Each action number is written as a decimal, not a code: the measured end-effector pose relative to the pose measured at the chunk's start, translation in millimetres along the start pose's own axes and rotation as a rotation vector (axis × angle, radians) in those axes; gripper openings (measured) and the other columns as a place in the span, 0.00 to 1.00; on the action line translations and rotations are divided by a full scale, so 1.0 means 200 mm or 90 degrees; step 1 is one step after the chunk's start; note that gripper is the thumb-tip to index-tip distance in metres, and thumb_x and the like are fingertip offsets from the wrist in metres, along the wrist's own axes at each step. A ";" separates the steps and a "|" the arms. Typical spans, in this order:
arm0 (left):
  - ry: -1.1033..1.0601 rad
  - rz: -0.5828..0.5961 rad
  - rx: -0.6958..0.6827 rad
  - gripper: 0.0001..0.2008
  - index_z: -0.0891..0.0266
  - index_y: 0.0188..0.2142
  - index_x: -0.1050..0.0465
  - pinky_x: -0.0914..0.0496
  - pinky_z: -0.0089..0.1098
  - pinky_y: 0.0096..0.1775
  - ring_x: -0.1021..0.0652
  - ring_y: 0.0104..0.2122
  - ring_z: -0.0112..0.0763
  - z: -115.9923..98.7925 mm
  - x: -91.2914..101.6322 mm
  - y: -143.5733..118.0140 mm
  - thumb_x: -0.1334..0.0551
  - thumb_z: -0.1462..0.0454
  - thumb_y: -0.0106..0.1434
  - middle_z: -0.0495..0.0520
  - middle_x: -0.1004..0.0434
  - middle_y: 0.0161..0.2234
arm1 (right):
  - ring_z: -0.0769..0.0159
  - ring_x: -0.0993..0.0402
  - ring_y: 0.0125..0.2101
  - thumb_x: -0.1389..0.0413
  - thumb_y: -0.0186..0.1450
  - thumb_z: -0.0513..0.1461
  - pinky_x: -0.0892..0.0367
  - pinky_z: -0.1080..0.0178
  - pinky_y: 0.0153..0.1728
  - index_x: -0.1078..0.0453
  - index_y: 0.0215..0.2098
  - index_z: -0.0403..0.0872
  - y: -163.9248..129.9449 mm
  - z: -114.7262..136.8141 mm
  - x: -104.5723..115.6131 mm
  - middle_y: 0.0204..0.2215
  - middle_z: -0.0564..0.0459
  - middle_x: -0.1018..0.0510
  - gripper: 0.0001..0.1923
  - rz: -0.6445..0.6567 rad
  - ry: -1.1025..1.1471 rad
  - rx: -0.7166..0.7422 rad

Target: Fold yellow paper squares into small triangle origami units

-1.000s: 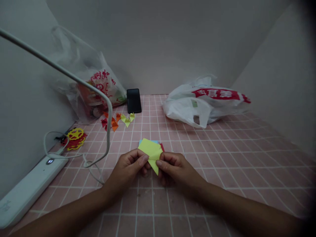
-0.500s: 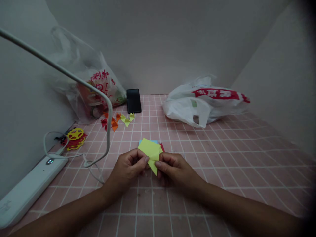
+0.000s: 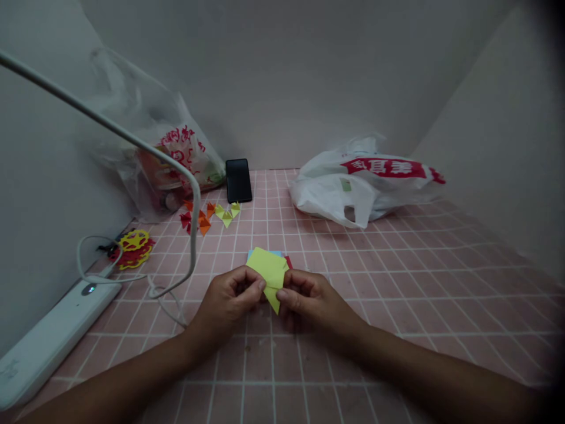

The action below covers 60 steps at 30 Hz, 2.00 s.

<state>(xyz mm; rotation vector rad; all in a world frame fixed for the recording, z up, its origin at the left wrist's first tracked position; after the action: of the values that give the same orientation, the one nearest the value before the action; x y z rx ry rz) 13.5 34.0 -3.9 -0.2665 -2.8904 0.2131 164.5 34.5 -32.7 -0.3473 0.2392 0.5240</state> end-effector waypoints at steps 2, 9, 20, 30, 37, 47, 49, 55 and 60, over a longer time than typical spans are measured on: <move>0.010 0.002 -0.011 0.10 0.62 0.25 0.32 0.39 0.26 0.26 0.34 0.22 0.25 0.01 0.00 0.00 0.40 0.59 0.58 0.45 0.34 0.20 | 0.75 0.36 0.15 0.36 0.57 0.48 0.43 0.70 0.17 0.35 0.28 0.46 0.01 0.00 0.00 0.16 0.60 0.30 0.16 -0.009 0.016 -0.001; 0.035 0.033 -0.037 0.08 0.62 0.25 0.31 0.40 0.26 0.26 0.35 0.22 0.25 0.01 -0.01 0.01 0.40 0.60 0.57 0.45 0.34 0.21 | 0.75 0.37 0.15 0.37 0.58 0.48 0.45 0.71 0.17 0.34 0.28 0.45 0.00 0.00 0.01 0.15 0.59 0.30 0.16 -0.023 0.048 -0.004; 0.078 0.043 -0.047 0.07 0.63 0.26 0.29 0.38 0.27 0.30 0.32 0.25 0.27 0.01 -0.01 0.01 0.40 0.62 0.58 0.47 0.30 0.24 | 0.76 0.37 0.16 0.39 0.60 0.49 0.44 0.71 0.18 0.32 0.28 0.45 -0.01 0.01 0.02 0.16 0.59 0.31 0.16 -0.049 0.043 -0.008; -0.002 0.080 0.006 0.10 0.62 0.28 0.30 0.37 0.27 0.27 0.32 0.22 0.25 0.04 -0.02 0.01 0.40 0.58 0.60 0.45 0.33 0.21 | 0.77 0.39 0.14 0.39 0.59 0.47 0.47 0.71 0.16 0.33 0.25 0.46 -0.02 0.02 0.02 0.15 0.60 0.32 0.14 -0.074 0.055 -0.011; -0.050 0.090 0.033 0.11 0.63 0.28 0.31 0.36 0.27 0.27 0.32 0.22 0.25 0.04 -0.03 0.01 0.39 0.58 0.60 0.46 0.33 0.23 | 0.77 0.38 0.14 0.39 0.60 0.46 0.46 0.71 0.16 0.34 0.24 0.45 -0.01 0.01 0.02 0.15 0.60 0.31 0.15 -0.073 0.047 -0.008; -0.070 0.100 0.050 0.12 0.63 0.26 0.32 0.39 0.26 0.26 0.33 0.21 0.23 0.06 -0.03 0.01 0.38 0.57 0.60 0.45 0.32 0.20 | 0.76 0.37 0.15 0.41 0.61 0.48 0.44 0.71 0.16 0.33 0.24 0.45 -0.02 0.01 0.02 0.16 0.58 0.31 0.16 -0.063 0.020 -0.008; -0.057 0.101 0.049 0.12 0.63 0.26 0.32 0.40 0.26 0.26 0.33 0.21 0.23 0.06 -0.03 0.00 0.39 0.57 0.60 0.45 0.33 0.20 | 0.76 0.36 0.15 0.41 0.61 0.48 0.43 0.71 0.17 0.33 0.25 0.44 -0.01 0.01 0.02 0.17 0.59 0.31 0.16 -0.056 0.024 -0.001; 0.002 0.109 0.014 0.12 0.64 0.27 0.31 0.41 0.26 0.26 0.34 0.22 0.24 0.05 -0.03 -0.01 0.39 0.58 0.61 0.45 0.32 0.21 | 0.76 0.37 0.16 0.37 0.59 0.48 0.44 0.72 0.18 0.32 0.28 0.44 0.00 -0.02 0.02 0.18 0.59 0.30 0.16 -0.017 0.022 -0.021; -0.035 0.125 0.028 0.13 0.65 0.27 0.30 0.39 0.26 0.27 0.32 0.22 0.24 0.06 -0.04 -0.02 0.39 0.57 0.62 0.46 0.32 0.21 | 0.77 0.39 0.15 0.38 0.59 0.48 0.47 0.72 0.17 0.32 0.25 0.44 -0.01 -0.01 0.03 0.15 0.59 0.31 0.16 -0.021 -0.004 -0.024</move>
<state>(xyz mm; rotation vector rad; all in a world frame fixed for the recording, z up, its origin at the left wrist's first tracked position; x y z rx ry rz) 17.6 28.0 -16.4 -0.5449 -2.9080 0.3208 169.3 35.0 -36.1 -0.3851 0.2183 0.4980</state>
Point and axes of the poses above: each hand's wrist, its own y-axis towards the middle knuckle, its own x-axis out of the back of the hand, z = x × y, the point moved 4 cm from there along y, towards the middle knuckle
